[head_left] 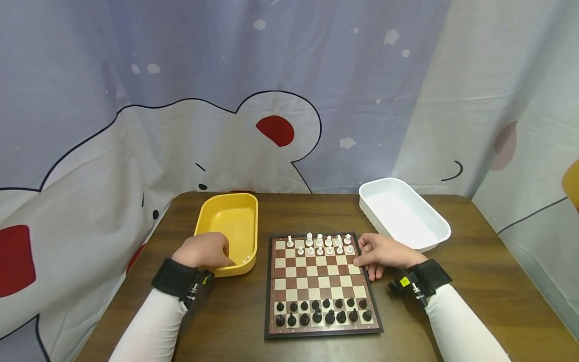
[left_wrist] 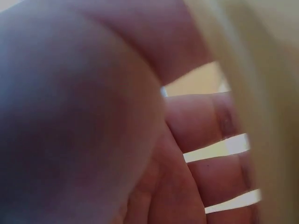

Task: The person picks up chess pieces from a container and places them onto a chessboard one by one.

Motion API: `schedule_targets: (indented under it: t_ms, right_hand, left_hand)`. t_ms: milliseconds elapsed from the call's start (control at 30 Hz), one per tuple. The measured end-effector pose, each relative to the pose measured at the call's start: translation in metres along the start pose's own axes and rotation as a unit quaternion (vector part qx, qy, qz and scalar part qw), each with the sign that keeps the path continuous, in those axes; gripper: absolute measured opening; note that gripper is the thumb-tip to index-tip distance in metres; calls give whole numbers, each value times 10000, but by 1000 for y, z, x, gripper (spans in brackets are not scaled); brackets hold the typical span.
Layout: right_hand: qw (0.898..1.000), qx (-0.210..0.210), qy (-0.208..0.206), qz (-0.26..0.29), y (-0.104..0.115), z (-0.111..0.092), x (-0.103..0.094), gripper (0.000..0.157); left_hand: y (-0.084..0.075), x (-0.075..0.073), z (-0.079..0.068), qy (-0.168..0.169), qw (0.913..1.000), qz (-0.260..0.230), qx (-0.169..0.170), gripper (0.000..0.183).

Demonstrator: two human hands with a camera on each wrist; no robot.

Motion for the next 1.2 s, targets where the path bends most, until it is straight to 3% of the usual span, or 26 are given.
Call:
schedule_targets:
  t_ms: [167, 467, 767, 1033, 1200]
  right_hand:
    - [10000, 15, 7, -6, -1, 0, 0, 47]
    - [10000, 24, 7, 50, -1, 0, 0, 47]
    - [10000, 43, -2, 15, -2, 0, 0, 46]
    - [10000, 31, -17, 36, -1, 0, 0, 48]
    - [10000, 37, -14, 42, -1, 1, 0, 48]
  left_hand:
    - [2, 2, 2, 2, 9998, -28, -221, 38]
    - [1, 5, 4, 491, 9972, -528, 193, 20]
    - [-2, 1, 1, 418, 9979, -380, 327, 10]
    - [-3, 0, 0, 411, 9976, -296, 478, 14]
    - [-3, 0, 0, 380, 9971, -307, 584, 28]
Point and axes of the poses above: each hand's wrist, its own z-axis towards the middle knuckle, its own x-axis out of the palm, y = z × x, the point moved 7 cm from there along z, towards the middle knuckle, and after that the axes turned 13 degrees about -x, right-handed, at the moved point
